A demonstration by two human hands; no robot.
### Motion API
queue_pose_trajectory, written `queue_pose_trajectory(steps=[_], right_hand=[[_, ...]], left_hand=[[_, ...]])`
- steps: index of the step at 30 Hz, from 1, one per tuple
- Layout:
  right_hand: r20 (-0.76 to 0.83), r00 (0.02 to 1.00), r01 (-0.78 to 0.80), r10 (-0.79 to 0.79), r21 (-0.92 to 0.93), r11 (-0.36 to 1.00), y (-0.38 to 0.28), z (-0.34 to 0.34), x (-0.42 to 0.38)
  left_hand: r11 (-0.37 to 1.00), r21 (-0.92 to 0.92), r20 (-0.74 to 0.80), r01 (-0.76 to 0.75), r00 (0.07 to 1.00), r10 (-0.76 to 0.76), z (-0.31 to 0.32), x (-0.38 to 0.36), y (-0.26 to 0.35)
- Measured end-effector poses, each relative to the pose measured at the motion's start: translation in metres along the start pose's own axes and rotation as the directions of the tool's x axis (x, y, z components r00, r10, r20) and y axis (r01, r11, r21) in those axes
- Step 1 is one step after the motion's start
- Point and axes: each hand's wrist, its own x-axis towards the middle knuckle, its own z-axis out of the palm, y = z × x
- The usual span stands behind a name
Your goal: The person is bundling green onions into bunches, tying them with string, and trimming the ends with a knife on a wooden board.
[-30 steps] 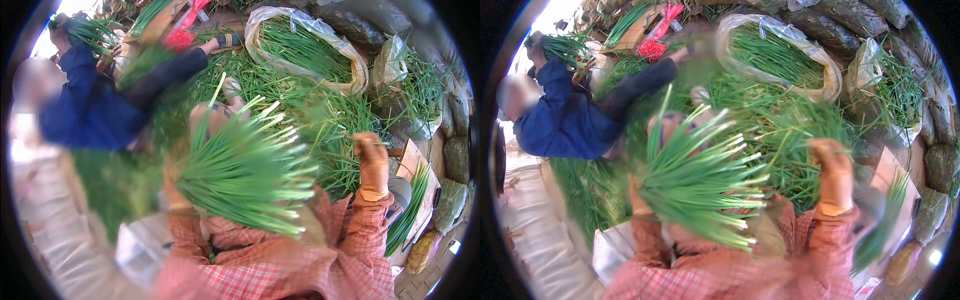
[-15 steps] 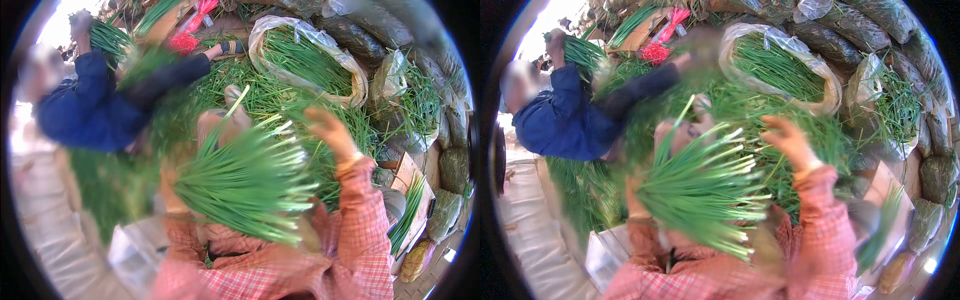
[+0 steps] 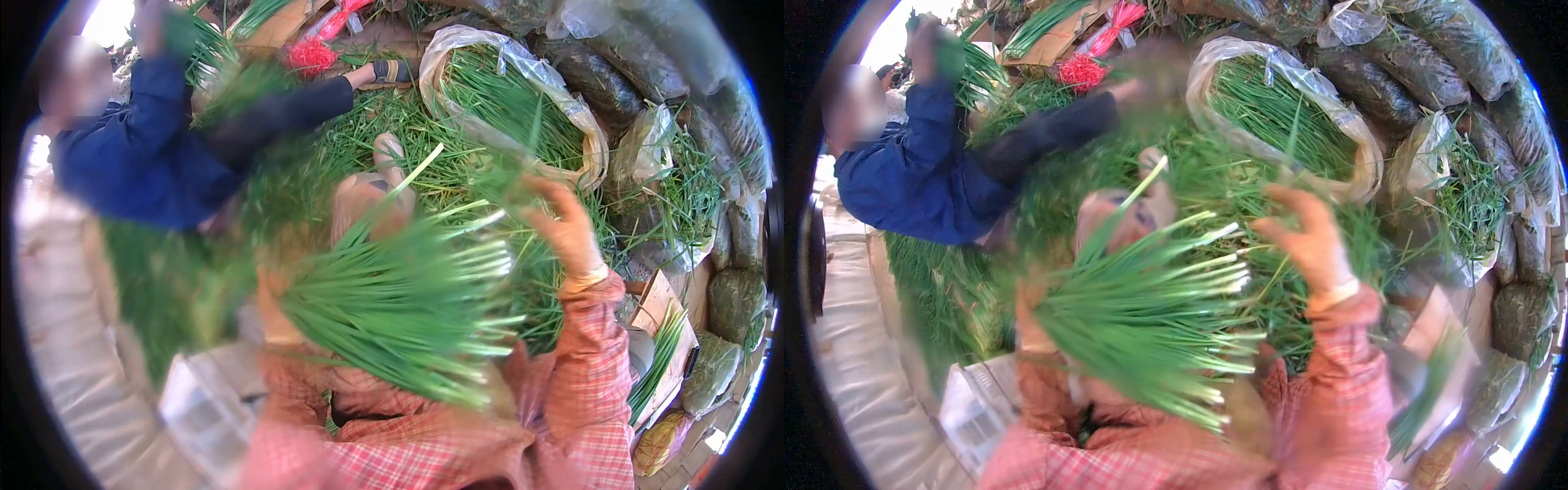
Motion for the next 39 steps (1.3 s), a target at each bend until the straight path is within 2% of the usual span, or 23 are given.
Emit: queue_pose_trajectory(steps=[3, 5, 7, 8, 9, 11, 12, 13, 14, 17, 18, 19, 20, 22, 23, 25, 27, 28, 32, 34, 35, 37, 39], right_hand=[[0.263, 0.965, 0.047, -0.023, -0.087, 0.995, -0.029, 0.044, 0.001], [0.342, 0.939, 0.002, -0.019, 0.050, 0.999, -0.026, 0.065, 0.001], [0.327, 0.935, -0.210, 0.134, 0.208, 0.955, -0.020, 0.062, -0.004], [0.327, 0.921, -0.308, 0.210, 0.283, 0.908, -0.016, 0.056, -0.004], [0.245, 0.946, -0.283, 0.213, 0.301, 0.911, -0.001, 0.043, -0.004], [-0.029, 0.925, -0.350, 0.378, 0.313, 0.883, 0.027, 0.005, -0.007], [-0.137, 0.930, -0.318, 0.342, 0.166, 0.933, 0.050, -0.022, -0.009], [-0.248, 0.921, -0.350, 0.302, -0.184, 0.918, 0.078, -0.054, -0.012], [-0.337, 0.915, -0.375, 0.223, -0.503, 0.778, 0.095, -0.071, -0.015], [-0.185, 0.983, -0.150, -0.009, -0.825, 0.545, 0.038, -0.059, -0.029], [-0.079, 0.993, 0.023, -0.086, -0.587, 0.809, 0.022, -0.044, -0.030], [-0.005, 0.981, 0.188, -0.195, -0.248, 0.950, 0.004, -0.024, -0.032], [0.141, 0.981, 0.133, -0.136, 0.031, 0.991, -0.021, -0.001, -0.039], [0.530, 0.848, -0.080, -0.006, 0.140, 0.987, -0.018, 0.032, -0.048], [0.498, 0.856, 0.104, -0.142, 0.102, 0.989, 0.003, 0.040, -0.054], [0.209, 0.976, -0.062, 0.055, 0.028, 0.998, 0.042, 0.043, -0.042], [-0.088, 0.988, -0.151, 0.128, -0.352, 0.924, 0.069, 0.003, -0.040], [-0.122, 0.981, -0.185, 0.152, -0.338, 0.923, 0.093, -0.016, -0.044], [-0.085, 0.956, -0.249, 0.279, 0.262, 0.932, 0.000, -0.051, -0.082], [-0.173, 0.979, -0.029, 0.105, 0.393, 0.919, -0.028, -0.050, -0.092], [-0.155, 0.981, -0.024, 0.119, 0.507, 0.862, -0.047, -0.051, -0.094], [-0.266, 0.964, 0.148, 0.019, 0.593, 0.791, -0.089, -0.044, -0.094], [-0.211, 0.949, 0.307, -0.236, 0.431, 0.849, -0.107, -0.037, -0.086]], left_hand=[[0.999, 0.007, 0.069, -0.035, 0.997, 0.034, -0.055, 0.025, -0.004], [0.964, -0.256, 0.544, 0.077, 0.835, 0.078, -0.067, 0.043, -0.005], [0.964, -0.258, 0.494, 0.066, 0.866, 0.073, -0.063, 0.039, -0.004], [0.992, -0.126, 0.206, -0.009, 0.978, 0.036, -0.032, 0.017, 0.001], [0.999, 0.024, -0.105, -0.039, 0.994, 0.041, -0.016, 0.005, 0.003], [0.999, -0.003, -0.088, -0.052, 0.995, 0.051, -0.027, 0.008, 0.002], [0.998, -0.015, -0.081, -0.058, 0.995, 0.057, -0.033, 0.010, 0.002], [0.998, -0.052, -0.037, -0.041, 0.999, 0.039, -0.039, 0.012, 0.003], [0.996, -0.087, 0.008, -0.023, 1.000, 0.024, -0.044, 0.013, 0.004], [0.993, -0.071, 0.068, -0.090, 0.993, 0.095, -0.014, 0.004, 0.011], [0.987, -0.041, 0.051, -0.153, 0.987, 0.155, 0.002, -0.005, 0.017], [0.977, -0.009, 0.034, -0.214, 0.976, 0.215, 0.019, -0.015, 0.025], [0.959, 0.023, 0.010, -0.284, 0.959, 0.284, 0.036, -0.022, 0.033], [0.913, 0.055, 0.068, -0.405, 0.913, 0.401, 0.066, -0.038, 0.050], [0.894, 0.047, 0.134, -0.446, 0.889, 0.437, 0.081, -0.050, 0.053], [0.829, 0.102, 0.190, -0.549, 0.829, 0.526, 0.122, -0.067, 0.070], [0.831, 0.052, 0.465, -0.554, 0.750, 0.470, 0.152, -0.079, 0.081], [0.831, 0.032, 0.596, -0.555, 0.678, 0.430, 0.168, -0.083, 0.086], [0.691, 0.051, 0.769, -0.721, 0.470, 0.434, 0.230, -0.097, 0.091], [0.546, 0.004, 0.812, -0.838, 0.322, 0.487, 0.253, -0.096, 0.092], [0.605, -0.031, 0.833, -0.795, 0.314, 0.455, 0.263, -0.099, 0.091], [0.724, -0.070, 0.870, -0.686, 0.313, 0.381, 0.277, -0.105, 0.085], [0.775, -0.098, 0.897, -0.625, 0.281, 0.340, 0.288, -0.105, 0.079]])
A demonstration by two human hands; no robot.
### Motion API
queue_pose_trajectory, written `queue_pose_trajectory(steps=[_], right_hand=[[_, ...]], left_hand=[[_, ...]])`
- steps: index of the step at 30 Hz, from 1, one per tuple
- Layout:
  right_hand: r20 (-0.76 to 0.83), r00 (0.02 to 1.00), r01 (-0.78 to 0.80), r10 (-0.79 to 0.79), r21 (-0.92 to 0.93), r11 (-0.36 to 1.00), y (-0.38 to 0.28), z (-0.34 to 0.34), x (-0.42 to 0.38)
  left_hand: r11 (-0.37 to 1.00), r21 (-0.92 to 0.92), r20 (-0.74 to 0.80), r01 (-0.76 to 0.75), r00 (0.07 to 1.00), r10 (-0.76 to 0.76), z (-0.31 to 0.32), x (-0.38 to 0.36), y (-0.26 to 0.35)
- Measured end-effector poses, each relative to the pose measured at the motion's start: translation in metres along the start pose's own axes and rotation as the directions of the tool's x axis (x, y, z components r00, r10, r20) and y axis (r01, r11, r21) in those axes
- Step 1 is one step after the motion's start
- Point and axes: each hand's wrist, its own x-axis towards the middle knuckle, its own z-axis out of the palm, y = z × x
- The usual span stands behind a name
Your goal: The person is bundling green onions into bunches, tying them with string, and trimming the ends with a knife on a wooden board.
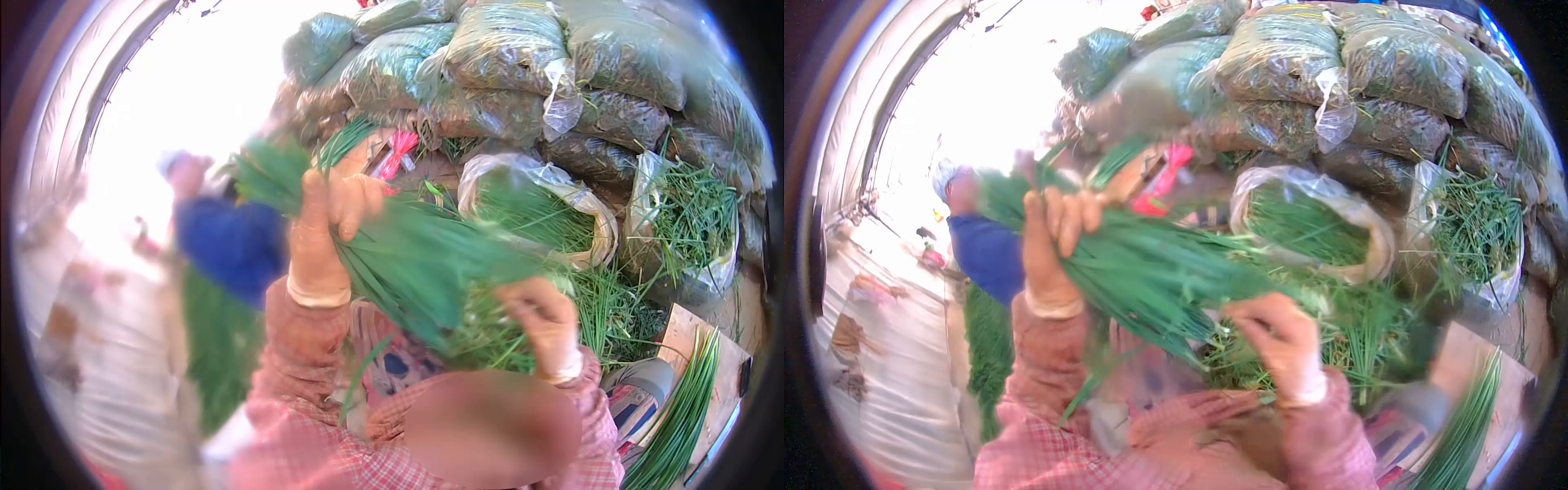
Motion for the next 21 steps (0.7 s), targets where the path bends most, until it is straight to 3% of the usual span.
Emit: queue_pose_trajectory(steps=[1, 6, 10, 12, 16, 21], right_hand=[[0.040, 0.973, 0.233, -0.229, -0.157, 0.960, -0.006, 0.009, 0.010], [-0.124, 0.927, 0.283, -0.355, -0.392, 0.876, 0.010, 0.029, 0.019], [-0.113, 0.952, 0.241, -0.285, -0.296, 0.924, 0.011, 0.028, 0.013], [-0.059, 0.979, 0.180, -0.193, -0.182, 0.967, 0.006, 0.035, 0.007], [0.017, 0.980, 0.201, -0.201, -0.115, 0.973, 0.002, 0.059, 0.001], [0.011, 0.940, 0.335, -0.340, -0.209, 0.919, 0.015, 0.096, 0.007]], left_hand=[[0.999, -0.041, 0.021, 0.008, 1.000, -0.007, 0.003, 0.002, -0.002], [0.951, -0.267, 0.183, 0.158, 0.977, -0.111, 0.019, 0.000, -0.014], [0.825, -0.501, 0.282, 0.262, 0.951, -0.130, 0.024, -0.012, -0.024], [0.805, -0.538, 0.225, 0.252, 0.963, -0.151, 0.020, -0.022, -0.023], [0.764, -0.616, 0.162, 0.192, 0.980, -0.115, 0.002, -0.038, -0.023], [0.755, -0.652, 0.019, 0.072, 0.997, -0.079, -0.019, -0.052, -0.016]])
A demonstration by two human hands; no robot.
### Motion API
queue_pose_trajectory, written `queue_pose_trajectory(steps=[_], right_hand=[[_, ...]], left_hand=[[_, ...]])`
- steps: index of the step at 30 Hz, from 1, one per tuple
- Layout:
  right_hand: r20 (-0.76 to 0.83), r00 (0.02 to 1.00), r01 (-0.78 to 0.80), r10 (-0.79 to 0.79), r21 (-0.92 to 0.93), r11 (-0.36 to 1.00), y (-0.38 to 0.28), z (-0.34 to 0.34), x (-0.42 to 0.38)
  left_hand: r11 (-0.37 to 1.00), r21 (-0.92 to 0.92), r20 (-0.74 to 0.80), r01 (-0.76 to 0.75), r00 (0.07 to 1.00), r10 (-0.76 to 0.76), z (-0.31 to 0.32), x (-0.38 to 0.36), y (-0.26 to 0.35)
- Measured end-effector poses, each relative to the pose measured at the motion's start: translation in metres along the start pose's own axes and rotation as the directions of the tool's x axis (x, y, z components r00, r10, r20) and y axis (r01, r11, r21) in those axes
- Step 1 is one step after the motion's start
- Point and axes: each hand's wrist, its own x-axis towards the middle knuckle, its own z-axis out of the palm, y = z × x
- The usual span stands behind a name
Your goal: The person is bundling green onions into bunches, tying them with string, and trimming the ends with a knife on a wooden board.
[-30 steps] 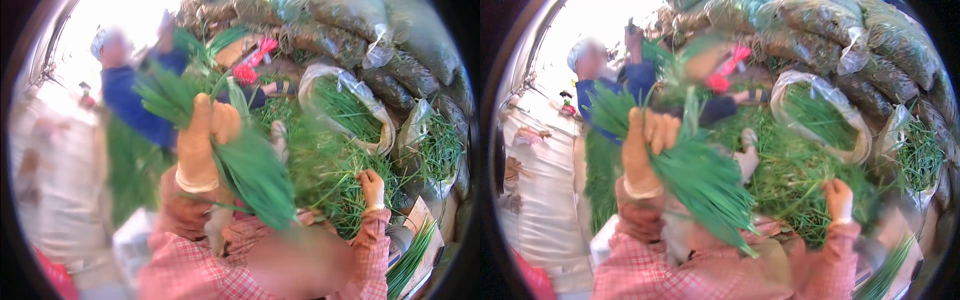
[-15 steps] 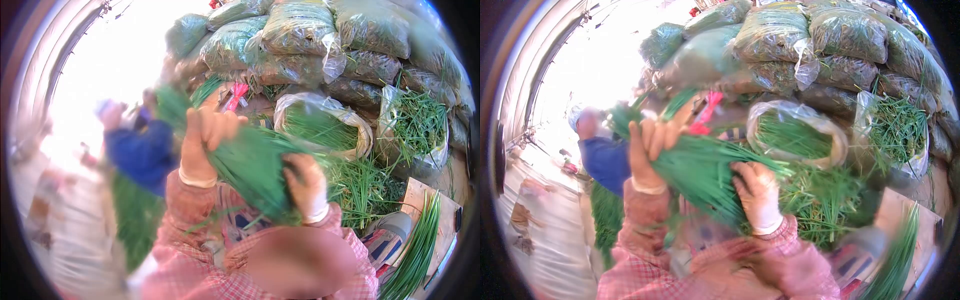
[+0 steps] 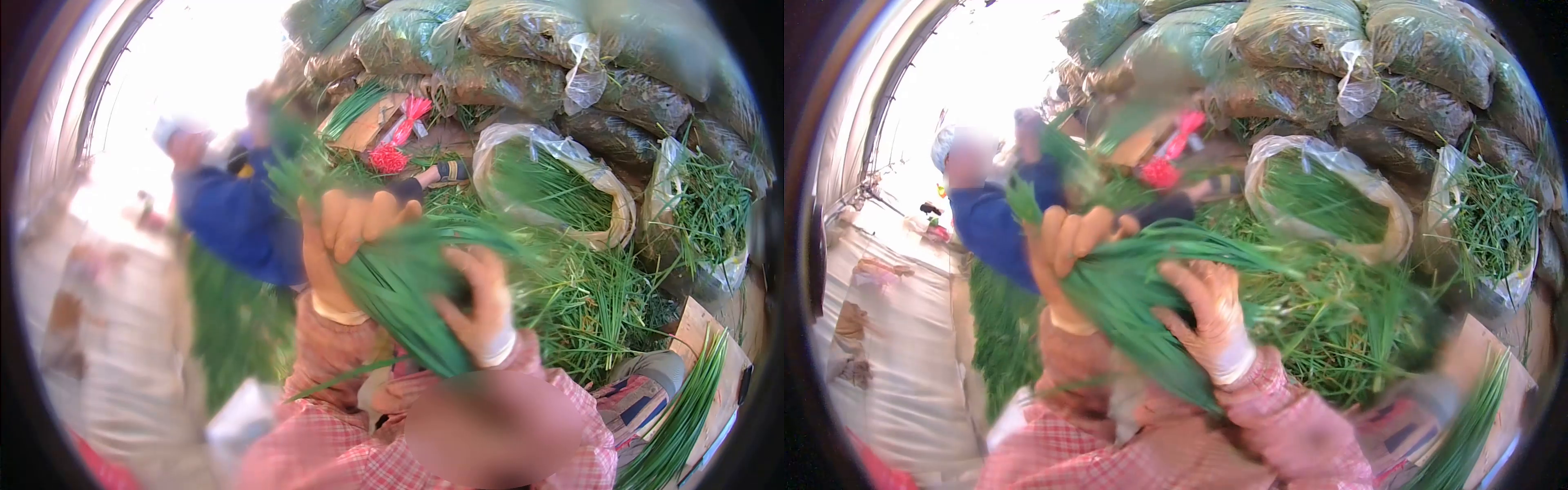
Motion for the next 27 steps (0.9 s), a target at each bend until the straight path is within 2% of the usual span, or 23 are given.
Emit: queue_pose_trajectory(steps=[5, 8, 11, 14, 17, 18, 20, 21, 22, 23, 25, 26, 27], right_hand=[[0.045, 0.977, 0.215, -0.211, -0.123, 0.969, 0.015, 0.024, 0.006], [-0.009, 0.975, 0.219, -0.221, -0.092, 0.971, 0.019, 0.042, 0.008], [0.040, 0.986, 0.168, -0.164, -0.121, 0.978, 0.018, 0.051, 0.009], [0.073, 0.980, 0.194, -0.185, -0.145, 0.970, 0.017, 0.055, 0.014], [0.041, 0.980, 0.200, -0.196, -0.128, 0.971, 0.016, 0.052, 0.013], [0.026, 0.995, 0.092, -0.092, 0.028, 0.995, 0.020, 0.047, 0.012], [0.040, 0.992, -0.124, 0.118, 0.333, 0.935, 0.022, 0.036, 0.006], [-0.014, 0.907, -0.291, 0.421, 0.702, 0.650, 0.013, 0.032, 0.002], [0.012, 0.855, -0.330, 0.519, 0.785, 0.525, 0.019, 0.018, -0.001], [0.021, 0.789, -0.365, 0.615, 0.821, 0.440, 0.023, -0.002, -0.001], [0.022, 0.690, -0.290, 0.723, 0.924, 0.249, 0.045, -0.043, -0.015], [-0.052, 0.582, -0.324, 0.812, 0.901, 0.290, 0.055, -0.063, -0.018], [-0.097, 0.576, -0.312, 0.812, 0.891, 0.329, 0.070, -0.084, -0.031]], left_hand=[[0.991, -0.091, -0.090, -0.097, 0.992, 0.089, -0.015, -0.010, 0.017], [0.981, -0.130, -0.123, -0.141, 0.984, 0.125, -0.026, -0.016, 0.026], [0.974, -0.149, -0.137, -0.173, 0.979, 0.153, -0.035, -0.022, 0.033], [0.970, -0.146, -0.160, -0.193, 0.972, 0.169, -0.044, -0.026, 0.037], [0.971, -0.116, -0.218, -0.211, 0.959, 0.182, -0.045, -0.028, 0.038], [0.970, -0.094, -0.253, -0.223, 0.948, 0.194, -0.045, -0.027, 0.038], [0.971, -0.041, -0.313, -0.236, 0.926, 0.212, -0.043, -0.024, 0.039], [0.971, -0.010, -0.340, -0.238, 0.914, 0.220, -0.043, -0.021, 0.041], [0.971, 0.019, -0.370, -0.237, 0.901, 0.227, -0.044, -0.019, 0.042], [0.974, -0.048, -0.345, -0.224, 0.918, 0.194, -0.046, -0.018, 0.045], [0.966, -0.182, -0.283, -0.184, 0.951, 0.128, -0.059, -0.013, 0.057], [0.956, -0.245, -0.247, -0.162, 0.964, 0.100, -0.066, -0.010, 0.064], [0.943, -0.305, -0.205, -0.135, 0.976, 0.073, -0.074, -0.007, 0.071]])
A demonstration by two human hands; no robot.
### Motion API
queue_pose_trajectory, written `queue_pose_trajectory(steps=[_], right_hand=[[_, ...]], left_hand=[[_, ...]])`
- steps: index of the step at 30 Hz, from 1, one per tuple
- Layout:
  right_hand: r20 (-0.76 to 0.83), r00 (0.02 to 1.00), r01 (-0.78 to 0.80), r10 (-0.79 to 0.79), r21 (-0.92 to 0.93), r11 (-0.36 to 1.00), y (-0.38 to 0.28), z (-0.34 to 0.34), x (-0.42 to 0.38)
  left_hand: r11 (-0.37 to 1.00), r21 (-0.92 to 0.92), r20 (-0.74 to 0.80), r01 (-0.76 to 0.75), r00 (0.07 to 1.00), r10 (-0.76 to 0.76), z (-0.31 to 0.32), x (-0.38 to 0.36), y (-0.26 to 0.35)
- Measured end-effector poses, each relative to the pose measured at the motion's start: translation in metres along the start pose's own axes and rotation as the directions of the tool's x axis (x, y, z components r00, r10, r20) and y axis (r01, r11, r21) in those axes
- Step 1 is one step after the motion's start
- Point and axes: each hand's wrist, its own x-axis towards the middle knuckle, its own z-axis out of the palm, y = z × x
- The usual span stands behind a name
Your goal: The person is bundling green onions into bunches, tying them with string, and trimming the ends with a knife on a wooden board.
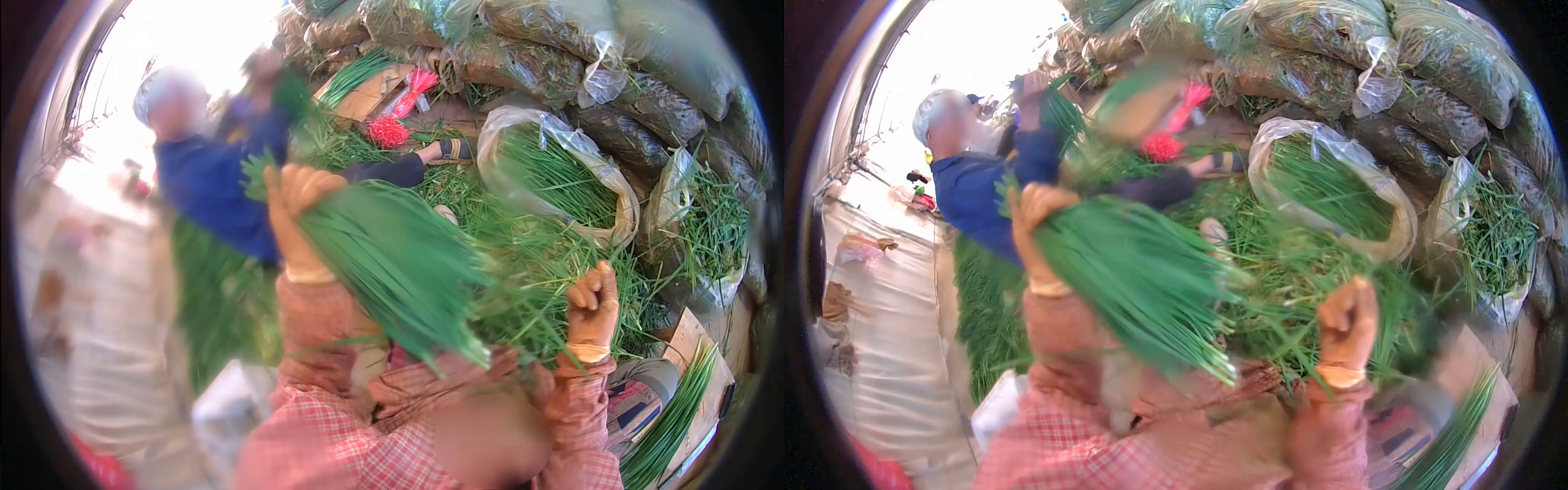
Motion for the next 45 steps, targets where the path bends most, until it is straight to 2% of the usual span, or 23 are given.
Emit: queue_pose_trajectory(steps=[3, 7, 8, 10, 11, 12, 13, 14, 15, 17, 18, 20, 22, 24, 27, 32, 35, 38, 39, 40, 41, 43, 45], right_hand=[[-0.016, 1.000, -0.005, 0.010, 0.248, 0.969, -0.027, -0.086, 0.014], [-0.325, 0.901, 0.236, -0.287, -0.188, 0.954, -0.051, -0.154, 0.010], [-0.205, 0.926, 0.237, -0.317, -0.336, 0.912, -0.061, -0.210, 0.013], [0.110, 0.755, 0.233, -0.646, -0.967, 0.108, -0.055, -0.242, 0.016], [0.351, 0.685, 0.095, -0.639, -0.912, -0.400, -0.054, -0.247, 0.018], [0.094, 0.822, -0.166, -0.562, -0.904, -0.393, -0.054, -0.150, -0.008], [0.333, 0.776, 0.096, -0.535, -0.901, -0.422, -0.047, -0.122, -0.013], [0.413, 0.782, 0.334, -0.466, -0.910, -0.247, -0.034, -0.097, -0.016], [0.204, 0.969, 0.244, -0.142, -0.891, 0.382, -0.028, -0.051, -0.030], [0.502, 0.682, -0.204, 0.531, -0.567, 0.798, -0.015, 0.008, -0.047], [0.586, 0.441, -0.518, 0.680, -0.453, 0.726, -0.007, 0.033, -0.057], [0.654, 0.293, -0.680, 0.698, -0.371, 0.633, 0.023, 0.063, -0.061], [0.661, 0.403, -0.775, 0.633, -0.122, 0.620, 0.041, 0.075, -0.053], [0.767, 0.469, -0.825, 0.438, 0.203, 0.527, 0.036, 0.070, -0.042], [0.575, 0.666, -0.712, 0.476, 0.299, 0.635, 0.018, 0.052, -0.051], [0.389, 0.818, -0.530, 0.424, 0.224, 0.818, 0.018, 0.016, -0.055], [0.482, 0.768, -0.583, 0.422, 0.252, 0.773, 0.027, -0.021, -0.042], [0.487, 0.811, -0.507, 0.325, 0.306, 0.806, 0.015, -0.006, -0.040], [0.506, 0.808, -0.503, 0.301, 0.326, 0.801, 0.017, -0.009, -0.037], [0.525, 0.805, -0.499, 0.276, 0.347, 0.795, 0.021, -0.013, -0.033], [0.543, 0.801, -0.497, 0.252, 0.368, 0.786, 0.021, -0.008, -0.033], [0.421, 0.866, -0.399, 0.270, 0.255, 0.881, 0.028, 0.002, -0.045], [0.464, 0.849, -0.360, 0.253, 0.157, 0.920, 0.051, 0.003, -0.040]], left_hand=[[0.998, 0.055, 0.039, 0.022, 0.999, -0.025, -0.007, 0.014, 0.016], [0.990, 0.140, 0.094, 0.029, 0.995, -0.043, -0.004, 0.031, 0.020], [0.990, 0.140, 0.114, 0.028, 0.993, -0.044, -0.001, 0.035, 0.018], [0.975, 0.222, 0.085, -0.022, 0.996, 0.003, 0.011, 0.041, 0.011], [0.964, 0.262, 0.073, -0.046, 0.997, 0.028, 0.018, 0.044, 0.007], [0.935, 0.346, 0.115, -0.074, 0.993, 0.036, 0.022, 0.049, 0.002], [0.898, 0.427, 0.158, -0.105, 0.987, 0.041, 0.026, 0.053, -0.004], [0.853, 0.503, 0.199, -0.137, 0.979, 0.040, 0.030, 0.057, -0.012], [0.800, 0.576, 0.234, -0.166, 0.972, 0.033, 0.036, 0.060, -0.023], [0.688, 0.690, 0.309, -0.226, 0.951, 0.002, 0.046, 0.064, -0.052], [0.659, 0.717, 0.317, -0.229, 0.948, -0.015, 0.047, 0.064, -0.066], [0.620, 0.764, 0.354, -0.179, 0.920, -0.170, 0.051, 0.057, -0.095], [0.494, 0.833, 0.470, -0.248, 0.788, -0.397, 0.052, 0.042, -0.118], [0.316, 0.816, 0.552, -0.484, 0.494, -0.672, 0.051, 0.017, -0.134], [0.175, 0.537, 0.357, -0.825, 0.034, -0.933, 0.043, -0.031, -0.154], [0.322, 0.614, 0.505, -0.721, 0.045, -0.862, 0.005, -0.125, -0.187], [0.280, 0.714, 0.074, -0.642, -0.328, -0.942, 0.026, -0.124, -0.189], [0.412, 0.877, 0.469, -0.248, 0.253, -0.846, 0.043, -0.106, -0.149], [0.360, 0.932, 0.349, 0.038, 0.166, -0.922, 0.033, -0.086, -0.117], [0.604, 0.785, 0.462, 0.138, 0.520, -0.719, 0.010, -0.087, -0.108], [0.507, 0.812, 0.175, 0.290, 0.707, -0.685, -0.011, -0.090, -0.092], [0.490, 0.698, -0.195, 0.523, 0.796, -0.572, -0.048, -0.108, -0.088], [0.605, 0.511, -0.282, 0.611, 0.784, -0.553, -0.069, -0.122, -0.118]])
